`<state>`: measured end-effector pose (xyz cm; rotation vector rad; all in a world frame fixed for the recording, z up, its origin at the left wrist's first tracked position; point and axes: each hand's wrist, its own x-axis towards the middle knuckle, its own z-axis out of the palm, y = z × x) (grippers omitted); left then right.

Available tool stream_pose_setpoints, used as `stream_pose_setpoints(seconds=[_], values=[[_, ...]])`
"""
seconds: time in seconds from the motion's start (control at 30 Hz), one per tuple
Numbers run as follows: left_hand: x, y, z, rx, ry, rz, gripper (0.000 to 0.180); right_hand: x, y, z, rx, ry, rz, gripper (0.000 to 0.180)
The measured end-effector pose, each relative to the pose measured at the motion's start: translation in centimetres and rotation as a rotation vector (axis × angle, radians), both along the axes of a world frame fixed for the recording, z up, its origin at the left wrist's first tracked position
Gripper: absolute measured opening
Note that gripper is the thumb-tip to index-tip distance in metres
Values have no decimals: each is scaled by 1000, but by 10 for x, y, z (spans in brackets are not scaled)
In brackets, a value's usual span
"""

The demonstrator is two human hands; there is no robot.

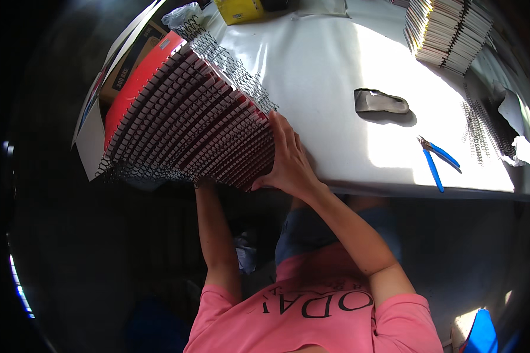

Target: The person binds notebooks by inserting a wire coil into the punched holes of the paper and covers, then trims the excess wire using pliers.

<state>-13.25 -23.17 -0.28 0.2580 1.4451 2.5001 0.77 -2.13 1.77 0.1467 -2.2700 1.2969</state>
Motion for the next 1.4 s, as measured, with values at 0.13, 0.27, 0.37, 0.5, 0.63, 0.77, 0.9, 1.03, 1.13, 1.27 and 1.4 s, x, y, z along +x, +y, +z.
stream_pose_setpoints(seconds=[0.13,0.27,0.37,0.5,0.63,0.77,0.9,1.03,1.13,1.27,1.4], values=[[3,2,2,-7,16,9,56,4,-1,6,25,-55,-32,145],[12,1,2,-2,20,19,55,8,-6,-4,9,122,-105,133],[15,3,2,-1,29,26,55,10,-3,-3,17,113,-89,130],[14,5,2,-1,34,21,55,12,-4,-2,35,65,-95,131],[9,7,6,5,46,26,55,10,-9,-6,32,18,-87,134],[10,10,9,13,60,29,55,10,-10,-3,-35,90,-151,141],[11,13,9,15,72,32,55,11,-24,0,86,-4,-269,142],[13,14,7,21,72,33,55,13,-29,3,170,-52,-316,142],[20,15,4,20,69,43,55,12,-29,0,177,-47,-302,143],[31,30,-5,28,70,48,55,14,-16,-2,52,29,-219,144],[28,42,-16,24,83,57,55,14,-10,4,-103,-88,-189,143]])
